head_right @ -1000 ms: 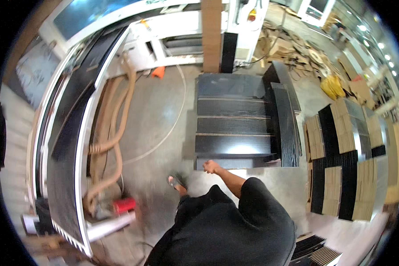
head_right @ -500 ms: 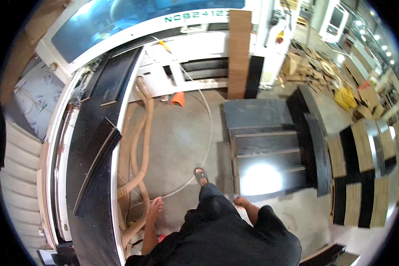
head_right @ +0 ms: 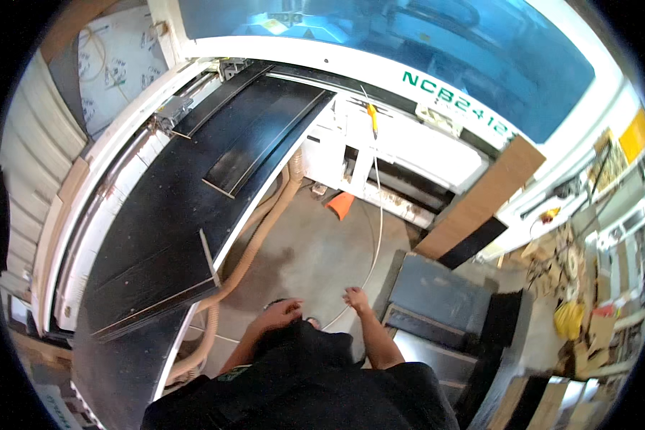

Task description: The person places a black wood panel onto a dotted conveyor surface, moves to a stack to pick up another panel, carries it across the workshop, and places it into a large woodworking machine. The person then uses an orange-handled tool to work on the panel inside the machine.

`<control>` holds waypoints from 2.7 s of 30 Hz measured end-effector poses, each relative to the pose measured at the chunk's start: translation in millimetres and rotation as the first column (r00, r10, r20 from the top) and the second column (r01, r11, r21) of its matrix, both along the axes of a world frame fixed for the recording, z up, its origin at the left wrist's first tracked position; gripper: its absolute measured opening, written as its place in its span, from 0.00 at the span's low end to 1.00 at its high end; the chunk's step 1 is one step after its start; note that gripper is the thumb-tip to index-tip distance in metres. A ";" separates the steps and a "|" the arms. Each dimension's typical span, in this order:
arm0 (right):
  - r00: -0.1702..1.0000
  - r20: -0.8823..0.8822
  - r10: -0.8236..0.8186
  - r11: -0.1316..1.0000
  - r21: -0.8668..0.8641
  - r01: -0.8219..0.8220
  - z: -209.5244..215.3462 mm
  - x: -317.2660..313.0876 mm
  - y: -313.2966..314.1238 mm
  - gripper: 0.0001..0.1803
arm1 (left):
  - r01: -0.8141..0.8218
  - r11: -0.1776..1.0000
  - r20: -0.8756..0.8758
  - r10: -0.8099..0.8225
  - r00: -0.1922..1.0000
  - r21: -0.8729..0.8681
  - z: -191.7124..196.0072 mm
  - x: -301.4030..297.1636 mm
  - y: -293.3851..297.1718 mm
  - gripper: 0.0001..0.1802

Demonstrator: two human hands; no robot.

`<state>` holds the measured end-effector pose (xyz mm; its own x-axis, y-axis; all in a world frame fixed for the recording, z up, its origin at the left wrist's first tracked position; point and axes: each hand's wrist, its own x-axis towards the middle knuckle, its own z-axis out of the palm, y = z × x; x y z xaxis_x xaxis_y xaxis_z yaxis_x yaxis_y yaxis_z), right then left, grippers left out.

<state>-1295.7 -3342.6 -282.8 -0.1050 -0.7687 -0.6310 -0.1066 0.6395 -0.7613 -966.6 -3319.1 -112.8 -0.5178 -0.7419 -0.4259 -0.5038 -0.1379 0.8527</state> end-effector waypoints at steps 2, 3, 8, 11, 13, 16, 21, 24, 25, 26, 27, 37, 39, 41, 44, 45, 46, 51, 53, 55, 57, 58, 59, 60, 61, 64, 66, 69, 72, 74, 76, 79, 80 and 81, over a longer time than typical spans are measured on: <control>1.000 0.014 0.015 0.998 -0.061 -0.014 43.6 5.9 -75.1 0.22 | -0.094 0.995 -0.050 0.095 0.994 0.021 1.9 -7.6 -52.8 0.32; 0.998 0.030 0.056 0.991 -0.127 -0.052 60.2 8.7 -105.9 0.22 | -0.148 0.987 -0.169 0.136 0.976 -0.061 -1.4 -5.7 -82.5 0.30; 0.961 -0.118 0.250 0.943 -0.193 -0.270 36.6 -18.4 -191.4 0.24 | -0.366 0.921 -0.394 0.290 0.872 -0.133 48.3 -17.9 -226.5 0.25; 0.871 -0.211 0.443 0.835 -0.255 -0.487 37.6 -32.6 -243.9 0.21 | -0.439 0.804 -0.194 0.394 0.898 -0.401 101.0 -14.0 -305.5 0.22; 0.750 -0.464 0.472 0.771 -0.195 -0.607 64.9 -46.9 -280.9 0.19 | -0.574 0.734 -0.416 0.424 0.804 -0.363 102.0 -10.7 -365.0 0.21; 0.804 -0.448 0.391 0.800 -0.266 -0.537 77.6 -79.1 -333.8 0.18 | -0.490 0.592 -0.240 0.453 0.859 -0.640 148.0 -12.5 -416.5 0.21; 0.646 -0.743 -0.177 0.710 -0.551 -0.439 145.1 -111.6 -487.4 0.22 | -0.554 0.626 -0.216 0.534 0.818 -0.549 144.1 -24.2 -478.6 0.19; 0.405 -0.765 -0.501 0.571 -0.644 -0.509 169.1 -146.4 -577.8 0.30 | -0.537 0.608 -0.137 0.578 0.804 -0.585 135.5 -55.0 -491.6 0.19; 0.292 -0.776 -0.559 0.574 -0.616 -0.539 172.5 -155.9 -602.0 0.32 | -0.563 0.627 -0.152 0.585 0.797 -0.538 133.3 -64.7 -492.5 0.19; 0.314 -0.794 -0.520 0.596 -0.601 -0.533 180.4 -157.0 -620.6 0.34 | -0.617 0.597 -0.236 0.594 0.769 -0.512 118.3 -74.3 -494.1 0.20; 0.330 -0.813 -0.480 0.625 -0.581 -0.521 186.1 -156.6 -637.5 0.35 | -0.652 0.583 -0.210 0.646 0.734 -0.485 115.6 -83.0 -491.5 0.20; 0.723 -0.682 0.111 0.705 -0.459 -0.541 167.0 -205.0 -735.9 0.33 | -0.781 0.474 -0.079 0.833 0.547 -0.407 126.0 -98.4 -504.9 0.20; 0.928 -0.357 0.107 0.533 -0.767 -0.357 176.2 -170.2 -731.2 0.30 | -0.812 0.426 -0.066 0.870 0.489 -0.399 120.7 -96.2 -504.6 0.19; 0.936 -0.291 0.196 0.682 -0.646 -0.344 205.6 -153.2 -732.9 0.22 | -0.642 0.427 -0.017 0.825 0.565 -0.636 112.7 -88.6 -514.3 0.19; 0.780 -0.218 0.586 0.522 -0.635 -0.569 174.5 -120.8 -733.7 0.13 | -0.636 0.399 -0.061 0.815 0.576 -0.661 128.0 -70.3 -537.1 0.17; 0.629 -0.183 0.756 0.560 -0.318 -0.765 208.8 -76.6 -706.1 0.11 | -0.635 0.342 -0.072 0.843 0.532 -0.693 123.8 -61.8 -533.6 0.17; 0.537 -0.082 0.840 0.499 -0.272 -0.823 213.1 -51.7 -679.0 0.15 | -0.617 0.322 -0.037 0.868 0.495 -0.718 124.6 -56.3 -532.6 0.17; 0.100 -0.256 0.961 -0.008 -0.387 -0.922 216.1 8.6 -608.1 0.26 | -0.625 0.204 -0.047 0.931 0.361 -0.753 118.6 -27.7 -523.1 0.18; 0.156 -0.177 0.972 0.080 -0.376 -0.923 220.3 5.5 -607.6 0.26 | -0.565 0.205 0.028 0.951 0.307 -0.799 107.2 -14.6 -524.7 0.20; 0.347 0.047 0.937 0.350 -0.194 -0.917 225.6 -16.0 -628.3 0.18 | -0.562 0.254 0.066 0.940 0.333 -0.787 95.2 0.8 -528.7 0.24; 0.617 0.056 0.785 0.609 -0.257 -0.750 223.8 -47.6 -650.8 0.17 | -0.469 0.327 0.218 0.937 0.272 -0.820 82.1 11.7 -538.0 0.31; 0.725 -0.097 0.682 0.681 -0.277 -0.678 230.5 -61.8 -665.0 0.17 | -0.442 0.355 0.260 0.929 0.262 -0.824 75.9 18.8 -544.5 0.34; 0.804 -0.155 0.574 0.736 -0.333 -0.589 239.2 -78.6 -678.3 0.17 | -0.416 0.383 0.302 0.920 0.249 -0.825 69.5 25.6 -551.8 0.37; 0.864 -0.199 0.463 0.790 -0.348 -0.504 244.1 -100.1 -691.4 0.18 | -0.400 0.414 0.332 0.907 0.259 -0.818 61.0 32.9 -562.8 0.38; 0.908 -0.231 0.350 0.832 -0.368 -0.415 251.0 -114.2 -696.7 0.19 | -0.377 0.446 0.372 0.893 0.255 -0.812 59.9 37.2 -574.3 0.38; 0.900 -0.295 0.320 0.831 -0.369 -0.416 277.1 -132.9 -685.4 0.15 | -0.338 0.489 0.409 0.868 0.282 -0.805 58.6 36.0 -594.7 0.39; 0.874 -0.276 0.401 0.825 -0.306 -0.475 272.9 -132.2 -672.3 0.15 | -0.300 0.500 0.431 0.861 0.269 -0.812 58.7 33.0 -597.9 0.40; 0.713 -0.185 0.676 0.724 -0.013 -0.689 245.6 -111.0 -638.6 0.19 | -0.286 0.496 0.403 0.854 0.328 -0.820 61.4 35.7 -598.8 0.40; 0.527 -0.075 0.847 0.532 0.082 -0.843 283.6 -19.7 -597.5 0.21 | -0.273 0.483 0.384 0.856 0.345 -0.832 63.7 39.4 -597.2 0.39; 0.487 -0.092 0.868 0.483 -0.067 -0.873 279.2 13.4 -586.9 0.21 | -0.251 0.451 0.337 0.857 0.389 -0.856 62.0 46.7 -594.7 0.38; 0.590 -0.141 0.795 0.584 -0.086 -0.807 287.4 36.4 -601.9 0.21 | -0.351 0.468 0.283 0.839 0.464 -0.811 62.0 56.3 -589.6 0.38; 0.814 -0.250 0.524 0.784 -0.232 -0.576 328.9 81.7 -629.7 0.21 | -0.401 0.497 0.261 0.818 0.513 -0.770 62.4 68.6 -593.5 0.37; 0.809 -0.283 0.515 0.770 -0.264 -0.582 334.0 89.0 -639.4 0.21 | -0.397 0.493 0.237 0.807 0.541 -0.774 59.1 73.9 -597.4 0.36; 0.803 -0.323 0.500 0.751 -0.299 -0.588 340.9 96.4 -648.8 0.21 | -0.396 0.482 0.202 0.796 0.570 -0.782 61.4 79.3 -606.2 0.36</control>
